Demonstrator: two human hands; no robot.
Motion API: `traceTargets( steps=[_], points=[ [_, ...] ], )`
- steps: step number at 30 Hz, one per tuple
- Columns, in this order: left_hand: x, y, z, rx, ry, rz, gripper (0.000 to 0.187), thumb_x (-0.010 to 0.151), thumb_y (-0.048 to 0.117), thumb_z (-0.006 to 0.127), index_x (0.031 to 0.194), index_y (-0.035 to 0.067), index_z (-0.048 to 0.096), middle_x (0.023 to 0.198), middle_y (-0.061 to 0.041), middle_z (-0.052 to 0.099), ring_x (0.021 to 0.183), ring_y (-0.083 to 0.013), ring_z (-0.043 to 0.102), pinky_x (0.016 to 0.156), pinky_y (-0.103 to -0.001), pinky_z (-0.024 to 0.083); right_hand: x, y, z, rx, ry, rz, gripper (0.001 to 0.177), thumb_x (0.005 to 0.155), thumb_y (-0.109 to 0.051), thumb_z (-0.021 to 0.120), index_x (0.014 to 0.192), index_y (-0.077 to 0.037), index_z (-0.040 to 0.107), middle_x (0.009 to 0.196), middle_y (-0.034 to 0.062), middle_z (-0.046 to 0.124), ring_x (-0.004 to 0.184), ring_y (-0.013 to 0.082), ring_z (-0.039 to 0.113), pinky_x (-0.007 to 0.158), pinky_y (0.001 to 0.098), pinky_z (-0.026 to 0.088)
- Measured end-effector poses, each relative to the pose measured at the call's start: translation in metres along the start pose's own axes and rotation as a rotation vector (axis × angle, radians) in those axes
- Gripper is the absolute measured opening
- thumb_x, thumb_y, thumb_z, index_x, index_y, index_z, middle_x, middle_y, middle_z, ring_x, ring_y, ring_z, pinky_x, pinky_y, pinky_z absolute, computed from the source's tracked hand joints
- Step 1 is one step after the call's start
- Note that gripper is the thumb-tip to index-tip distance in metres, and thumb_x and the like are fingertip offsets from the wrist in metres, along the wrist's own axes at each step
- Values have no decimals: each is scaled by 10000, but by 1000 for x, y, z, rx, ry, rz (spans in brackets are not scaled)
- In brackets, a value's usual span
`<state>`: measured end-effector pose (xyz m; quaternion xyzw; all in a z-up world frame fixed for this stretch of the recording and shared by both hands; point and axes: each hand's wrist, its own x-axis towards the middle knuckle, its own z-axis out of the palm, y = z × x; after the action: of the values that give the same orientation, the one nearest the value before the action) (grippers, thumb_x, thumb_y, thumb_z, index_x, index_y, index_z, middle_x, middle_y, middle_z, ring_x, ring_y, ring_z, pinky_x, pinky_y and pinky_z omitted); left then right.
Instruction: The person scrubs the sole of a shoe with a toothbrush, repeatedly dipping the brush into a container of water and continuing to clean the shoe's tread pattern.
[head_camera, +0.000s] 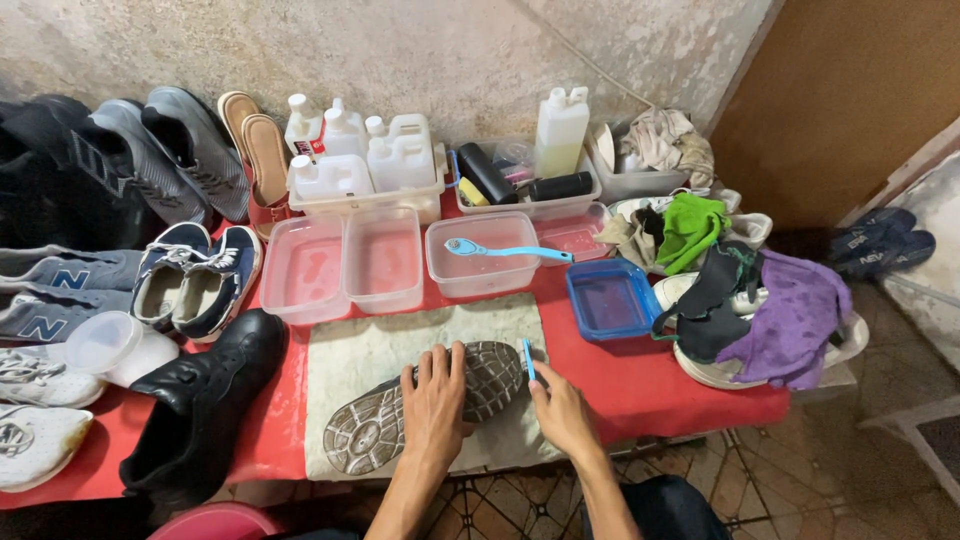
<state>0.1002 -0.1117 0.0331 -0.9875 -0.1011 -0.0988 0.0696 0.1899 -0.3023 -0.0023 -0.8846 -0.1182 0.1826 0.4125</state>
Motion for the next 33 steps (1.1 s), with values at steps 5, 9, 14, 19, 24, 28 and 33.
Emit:
traceTargets(
  steps=[5, 9, 14, 19, 24, 28, 33],
  points=[
    [3, -1, -1, -34, -8, -6, 1428, 360, 528, 1101, 1480, 116, 318, 1394, -131, 465, 1248, -315, 493, 1024, -515, 416, -23, -14, -5, -66, 23, -24, 505, 1021, -378, 415, 1471, -181, 531, 1457, 79, 613, 1296, 339, 610, 1016, 473, 514],
    [3, -1, -3, -44, -23, -7, 1424, 371, 532, 1106, 1475, 114, 309, 1390, -146, 463, 1240, -323, 493, 1012, -515, 422, -24, 4, -4, -139, -15, 13, 498, 1011, -372, 418, 1475, -222, 515, 1425, 82, 637, 1274, 368, 621, 996, 502, 520],
    [1, 1, -1, 9, -15, -16, 1432, 367, 555, 1094, 1482, 114, 310, 1397, -130, 455, 1247, -305, 487, 1022, -506, 422, -15, -46, -13, -189, 21, -36, 468, 1028, -301, 459, 1486, -215, 500, 1095, 80, 719, 930, 333, 672, 804, 494, 560],
    [3, -1, -2, -8, -9, -11, 1424, 389, 564, 1088, 1486, 111, 301, 1398, -137, 456, 1258, -314, 482, 1026, -506, 417, -46, -61, -17, -282, 40, -40, 448, 1047, -283, 413, 1484, -219, 485, 767, 159, 761, 707, 394, 729, 627, 537, 518],
    [4, 1, 0, 15, -7, -17, 1418, 367, 578, 1088, 1466, 117, 319, 1361, -118, 474, 1215, -304, 508, 988, -496, 432, -10, -61, -10, -290, 83, -57, 455, 1018, -225, 487, 1471, -199, 501, 1072, 204, 756, 971, 490, 683, 775, 602, 522],
    [5, -1, 2, 4, 15, -16, 1398, 361, 521, 1093, 1461, 118, 329, 1353, -114, 479, 1219, -304, 504, 988, -488, 427, -43, -93, -14, -283, 53, -39, 477, 1039, -243, 459, 1513, -196, 470, 1096, 195, 757, 986, 438, 718, 817, 569, 563],
    [5, -1, 5, -42, -15, -10, 1436, 361, 496, 1115, 1480, 106, 302, 1385, -137, 454, 1241, -323, 489, 1007, -516, 417, -50, -65, -15, -315, 34, 36, 473, 1031, -297, 431, 1502, -280, 465, 1047, 200, 758, 964, 466, 690, 787, 574, 498]
  ],
)
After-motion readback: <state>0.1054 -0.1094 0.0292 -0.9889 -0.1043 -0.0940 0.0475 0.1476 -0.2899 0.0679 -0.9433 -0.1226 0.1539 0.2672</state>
